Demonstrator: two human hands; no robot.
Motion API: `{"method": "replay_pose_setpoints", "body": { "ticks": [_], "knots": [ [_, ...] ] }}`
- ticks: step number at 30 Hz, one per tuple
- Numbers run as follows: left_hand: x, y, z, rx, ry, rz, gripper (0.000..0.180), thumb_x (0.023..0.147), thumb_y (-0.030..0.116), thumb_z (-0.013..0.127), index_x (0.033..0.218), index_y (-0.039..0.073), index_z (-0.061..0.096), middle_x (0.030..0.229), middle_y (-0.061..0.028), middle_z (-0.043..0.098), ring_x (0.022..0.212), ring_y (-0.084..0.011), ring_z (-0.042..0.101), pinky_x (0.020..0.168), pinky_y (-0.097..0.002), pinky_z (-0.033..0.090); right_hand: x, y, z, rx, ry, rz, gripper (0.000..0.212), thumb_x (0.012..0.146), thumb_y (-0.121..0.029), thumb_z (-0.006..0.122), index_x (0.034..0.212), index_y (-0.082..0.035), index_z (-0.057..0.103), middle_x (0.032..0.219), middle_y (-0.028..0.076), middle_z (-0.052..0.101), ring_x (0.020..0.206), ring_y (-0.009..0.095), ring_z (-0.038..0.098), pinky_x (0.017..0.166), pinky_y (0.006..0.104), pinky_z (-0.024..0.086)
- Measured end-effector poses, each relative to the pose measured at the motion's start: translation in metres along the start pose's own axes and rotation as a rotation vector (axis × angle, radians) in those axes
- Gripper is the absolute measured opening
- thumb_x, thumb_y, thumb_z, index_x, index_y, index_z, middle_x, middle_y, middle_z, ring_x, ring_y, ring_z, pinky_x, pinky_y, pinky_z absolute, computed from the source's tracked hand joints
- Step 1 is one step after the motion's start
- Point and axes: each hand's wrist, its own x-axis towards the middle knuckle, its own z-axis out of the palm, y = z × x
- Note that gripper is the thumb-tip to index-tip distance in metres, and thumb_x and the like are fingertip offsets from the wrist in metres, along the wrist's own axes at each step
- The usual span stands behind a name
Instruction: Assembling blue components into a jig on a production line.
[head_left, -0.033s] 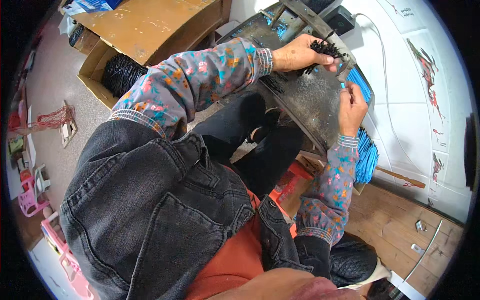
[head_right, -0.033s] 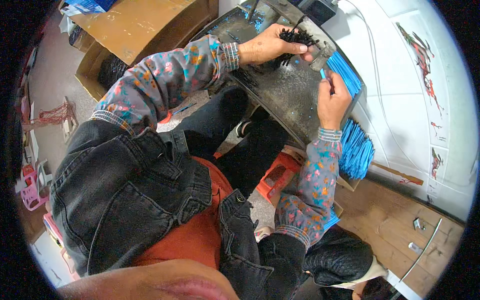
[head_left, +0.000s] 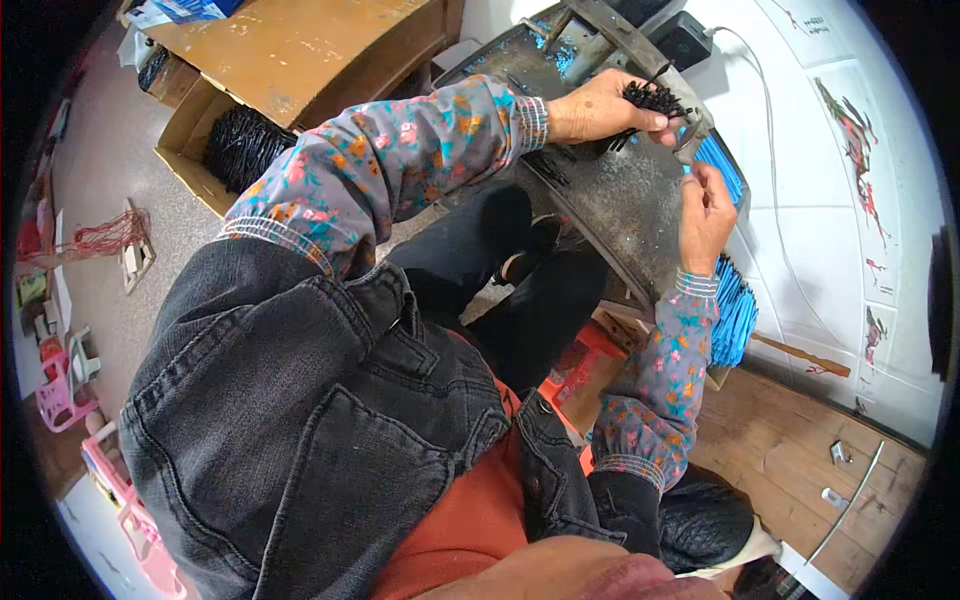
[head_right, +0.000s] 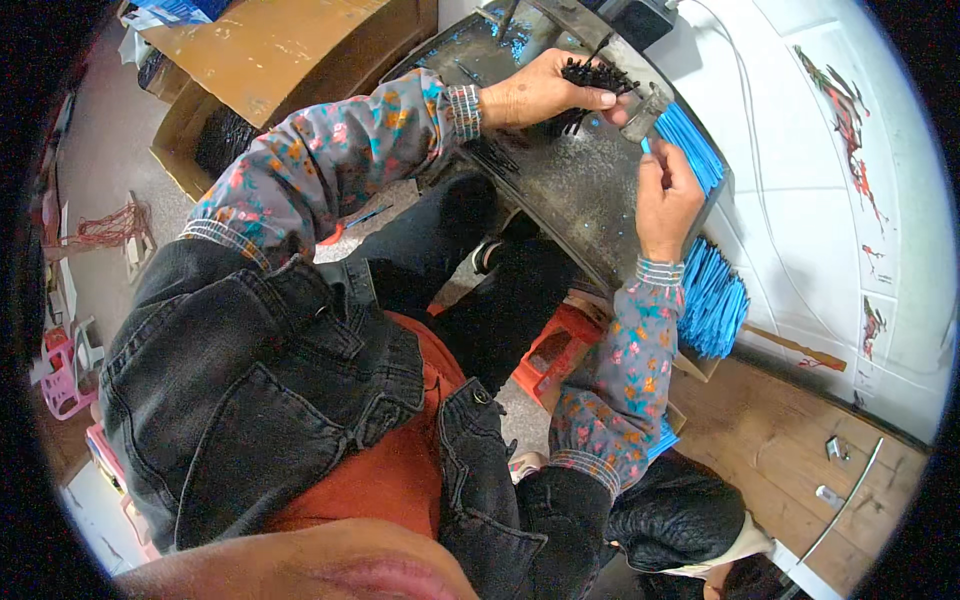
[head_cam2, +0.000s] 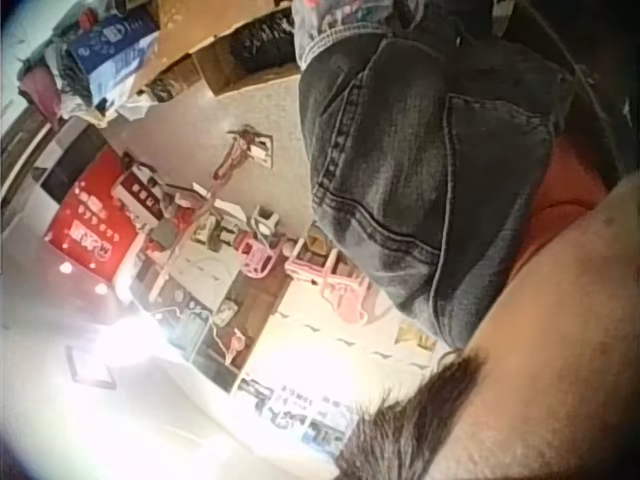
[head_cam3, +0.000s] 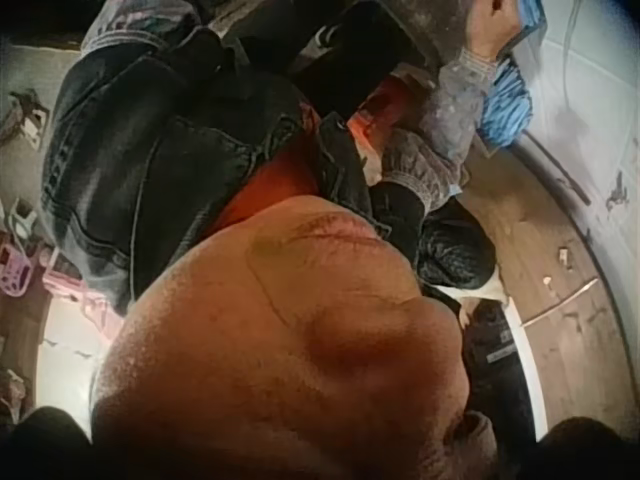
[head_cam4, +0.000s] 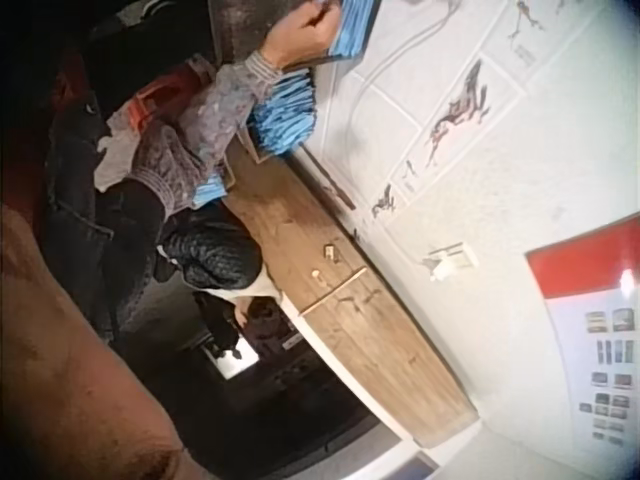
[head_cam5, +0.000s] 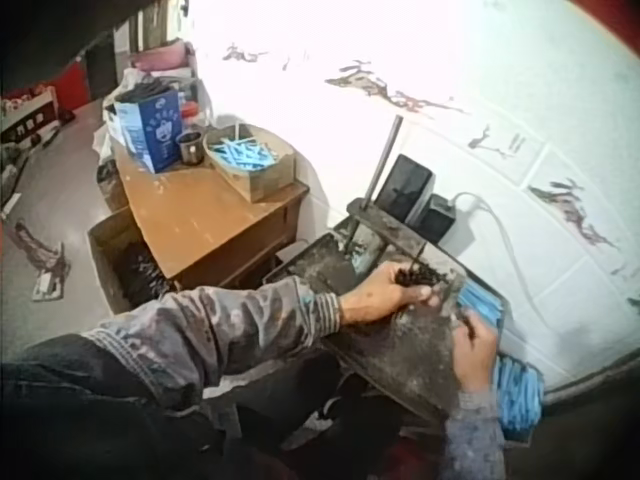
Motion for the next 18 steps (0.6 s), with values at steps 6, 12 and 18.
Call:
{"method": "replay_pose_setpoints", "body": {
  "ticks": [6, 12, 18],
  "knots": [
    [0.003, -0.004, 0.003, -0.065, 0.01, 0.017, 0.015, 0.086, 0.008, 0.058, 0.096, -0.002, 0.061, 0.088, -0.0092, 0.067, 0.084, -0.0147, 0.063, 0.079, -0.0287, 0.05, 0.0, -0.021, -0.002, 0.302, -0.077, 0.221, 0.015, 0.087, -0.013, 0.058, 0.091, 0.001, 0.062, 0.069, -0.003, 0.054, 0.053, 0.002, 0.041, 0.045, 0.0176, 0.031],
    [0.009, -0.011, 0.016, -0.23, 0.099, 0.022, 0.011, 0.082, 0.002, 0.06, 0.092, -0.004, 0.061, 0.083, -0.0101, 0.065, 0.077, -0.0155, 0.063, 0.074, -0.0289, 0.052, 0.004, -0.026, 0.002, 0.49, -0.087, 0.349, 0.017, 0.088, -0.012, 0.057, 0.097, 0.001, 0.062, 0.068, 0.0, 0.055, 0.046, 0.002, 0.037, 0.039, 0.0173, 0.026],
    [0.008, -0.011, 0.019, -0.166, 0.194, 0.012, 0.011, 0.078, -0.001, 0.063, 0.087, -0.006, 0.061, 0.081, -0.0101, 0.065, 0.072, -0.0151, 0.063, 0.068, -0.0275, 0.053, 0.006, -0.026, 0.004, 0.668, -0.103, 0.431, 0.02, 0.089, -0.014, 0.056, 0.101, 0.003, 0.059, 0.072, 0.005, 0.058, 0.045, 0.005, 0.04, 0.037, 0.0179, 0.026]
  ]
}}
